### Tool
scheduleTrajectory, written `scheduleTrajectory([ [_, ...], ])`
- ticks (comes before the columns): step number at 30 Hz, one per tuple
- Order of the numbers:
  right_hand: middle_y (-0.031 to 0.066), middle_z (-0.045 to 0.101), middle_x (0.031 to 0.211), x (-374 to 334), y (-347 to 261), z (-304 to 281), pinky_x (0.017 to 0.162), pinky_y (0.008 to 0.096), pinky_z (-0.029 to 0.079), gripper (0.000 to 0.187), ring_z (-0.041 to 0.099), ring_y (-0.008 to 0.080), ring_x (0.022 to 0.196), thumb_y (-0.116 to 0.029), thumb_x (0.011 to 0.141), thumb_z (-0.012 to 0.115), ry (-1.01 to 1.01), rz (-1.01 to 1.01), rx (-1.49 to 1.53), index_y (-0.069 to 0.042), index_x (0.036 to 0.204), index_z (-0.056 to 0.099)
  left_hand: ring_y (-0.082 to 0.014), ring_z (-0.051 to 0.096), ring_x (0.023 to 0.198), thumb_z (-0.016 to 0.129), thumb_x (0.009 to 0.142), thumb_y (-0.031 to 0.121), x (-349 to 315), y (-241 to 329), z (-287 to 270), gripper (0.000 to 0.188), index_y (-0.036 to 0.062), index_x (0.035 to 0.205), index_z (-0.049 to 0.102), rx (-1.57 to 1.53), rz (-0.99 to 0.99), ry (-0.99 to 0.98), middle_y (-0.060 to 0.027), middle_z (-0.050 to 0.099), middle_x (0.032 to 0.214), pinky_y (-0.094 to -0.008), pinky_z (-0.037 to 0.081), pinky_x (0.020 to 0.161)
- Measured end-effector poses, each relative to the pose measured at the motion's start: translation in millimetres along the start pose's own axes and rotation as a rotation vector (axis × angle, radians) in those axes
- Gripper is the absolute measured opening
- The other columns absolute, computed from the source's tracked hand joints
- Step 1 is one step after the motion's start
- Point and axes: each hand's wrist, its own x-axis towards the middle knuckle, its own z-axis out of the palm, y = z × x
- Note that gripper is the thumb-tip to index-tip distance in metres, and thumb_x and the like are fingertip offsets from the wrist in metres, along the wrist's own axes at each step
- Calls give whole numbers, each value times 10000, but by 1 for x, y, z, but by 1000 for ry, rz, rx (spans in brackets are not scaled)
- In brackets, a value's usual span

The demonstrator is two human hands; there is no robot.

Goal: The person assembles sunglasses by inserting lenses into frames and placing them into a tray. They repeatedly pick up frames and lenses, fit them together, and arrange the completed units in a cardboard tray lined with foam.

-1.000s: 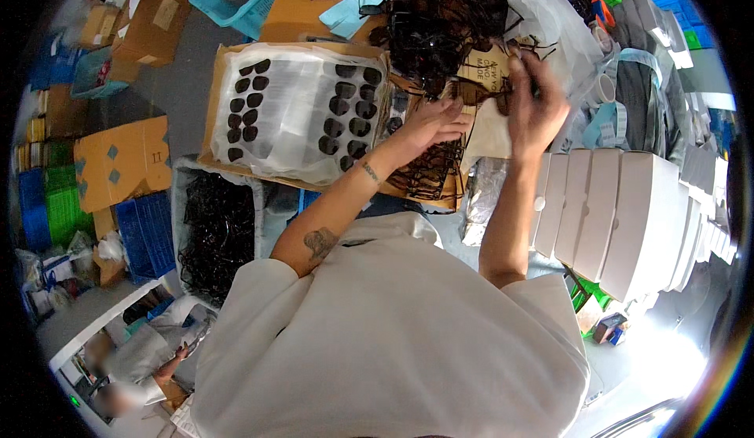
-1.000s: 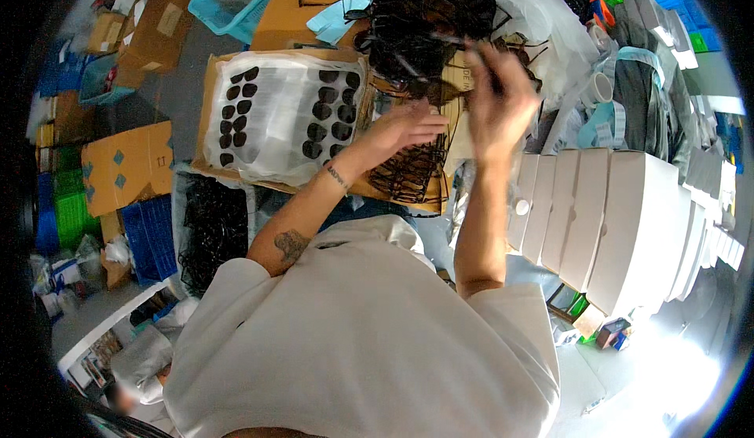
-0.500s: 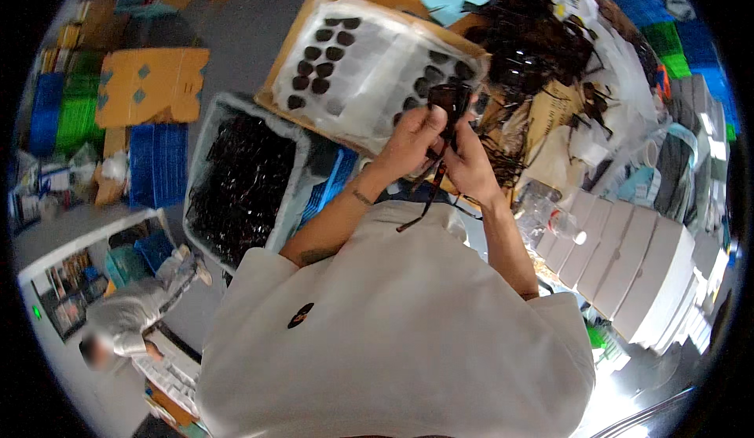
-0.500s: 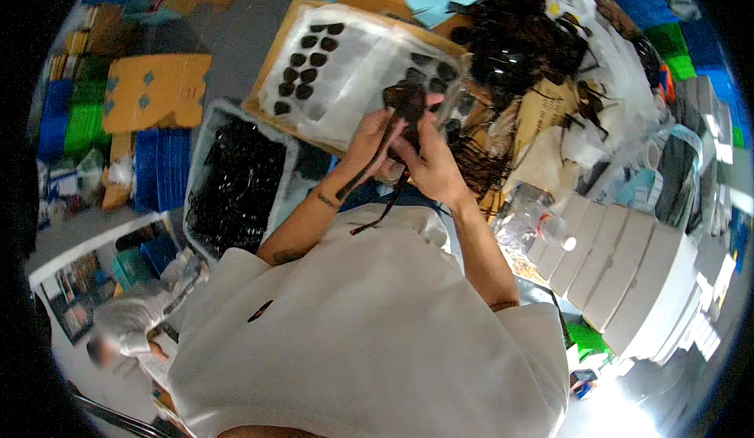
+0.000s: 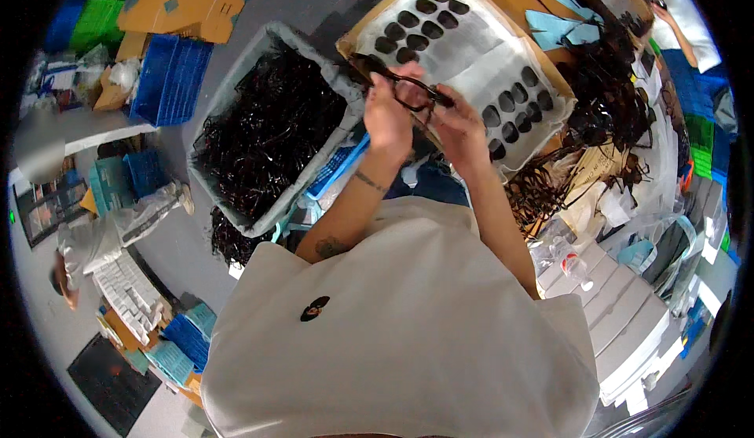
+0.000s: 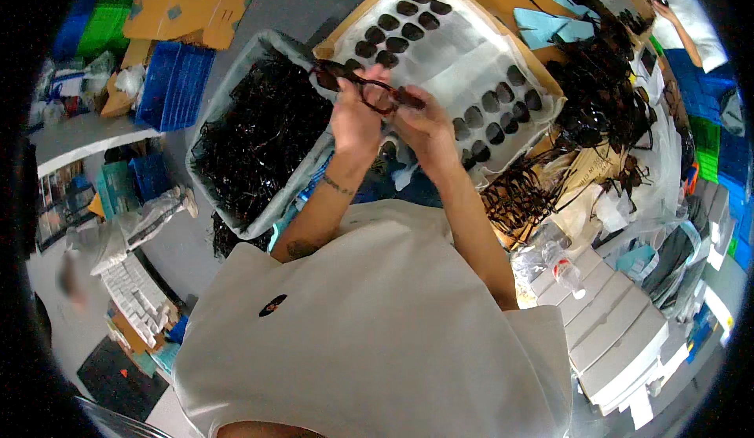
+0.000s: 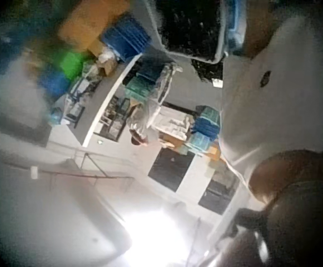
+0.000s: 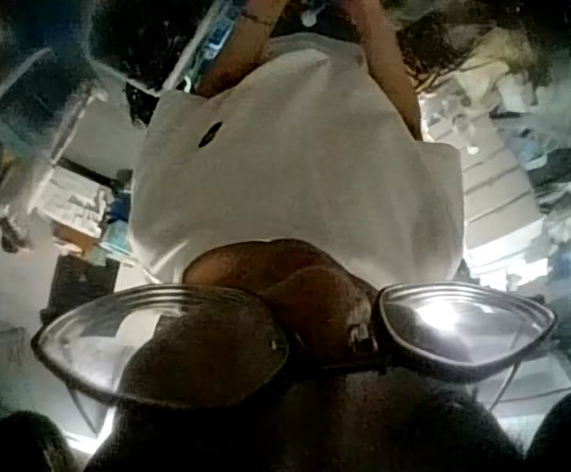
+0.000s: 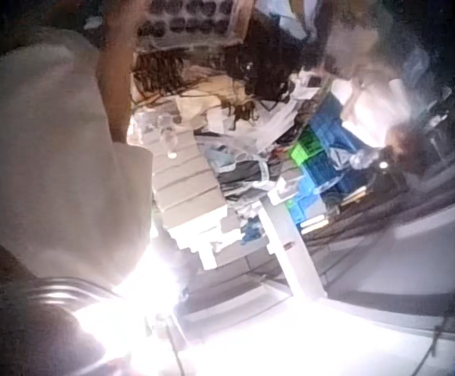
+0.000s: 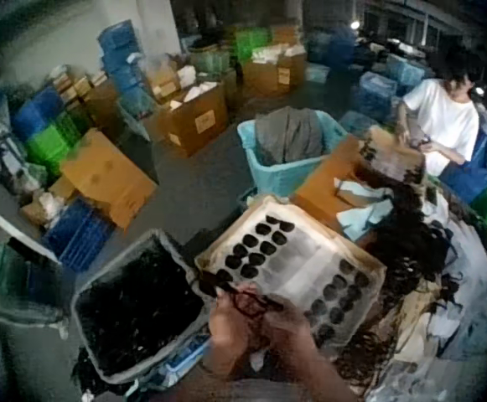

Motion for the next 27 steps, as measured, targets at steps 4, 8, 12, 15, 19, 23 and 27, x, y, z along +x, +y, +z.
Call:
scheduleTrajectory([
  [4, 113, 651, 1030, 47, 8, -4, 817, 333, 507, 239, 646, 228, 920, -41, 859, 640, 50, -229, -616, 2, 1090, 594, -250, 561, 993, 333, 1026, 415, 22, 45, -41, 390, 59, 1093, 477, -189, 100, -14, -104, 593, 1053, -393, 458, 910],
  [8, 114, 672, 990, 99, 26, -7, 755, 337, 503, 164, 659, 224, 853, -67, 834, 666, 163, -415, -1357, -4, 985, 649, -266, 568, 1001, 354, 1026, 379, 16, 82, -86, 349, 70, 1080, 506, -132, 73, 44, -102, 599, 1047, -401, 470, 929],
  [12, 152, 682, 918, 134, 53, -16, 746, 368, 513, 193, 660, 288, 830, -139, 808, 683, 171, -403, -1337, -23, 961, 663, -270, 583, 955, 351, 1034, 366, 2, 93, -122, 359, 59, 1075, 531, -60, 61, 134, -115, 618, 1024, -403, 483, 897],
  [15, 160, 676, 899, 143, 67, -19, 763, 397, 522, 217, 654, 320, 871, -170, 815, 665, 183, -162, -1092, -35, 985, 650, -267, 588, 938, 356, 1033, 367, -4, 90, -134, 360, 58, 1080, 534, -20, 15, 142, -114, 626, 1003, -401, 489, 883],
  [19, 163, 668, 907, 133, 66, -3, 769, 410, 534, 223, 662, 308, 900, -153, 814, 655, 273, -237, -1908, -35, 999, 617, -260, 592, 900, 370, 1029, 374, -9, 81, -122, 363, 53, 1089, 529, -22, -16, 139, -105, 627, 961, -392, 496, 857],
  [23, 170, 651, 1036, 114, 51, 15, 797, 418, 527, 219, 640, 293, 991, -133, 830, 636, 340, -270, -1956, -34, 1023, 604, -228, 599, 781, 380, 1024, 404, -6, 77, -95, 397, 38, 1088, 518, 78, -8, 18, -84, 595, 865, -352, 504, 749],
  [27, 167, 652, 1079, 55, -14, 47, 795, 410, 518, 272, 641, 288, 991, -141, 846, 641, 137, -423, -1135, -26, 1088, 595, -275, 608, 583, 490, 987, 388, -12, 100, -49, 391, 7, 1002, 575, 971, -149, -197, -92, 611, 668, -399, 510, 629],
])
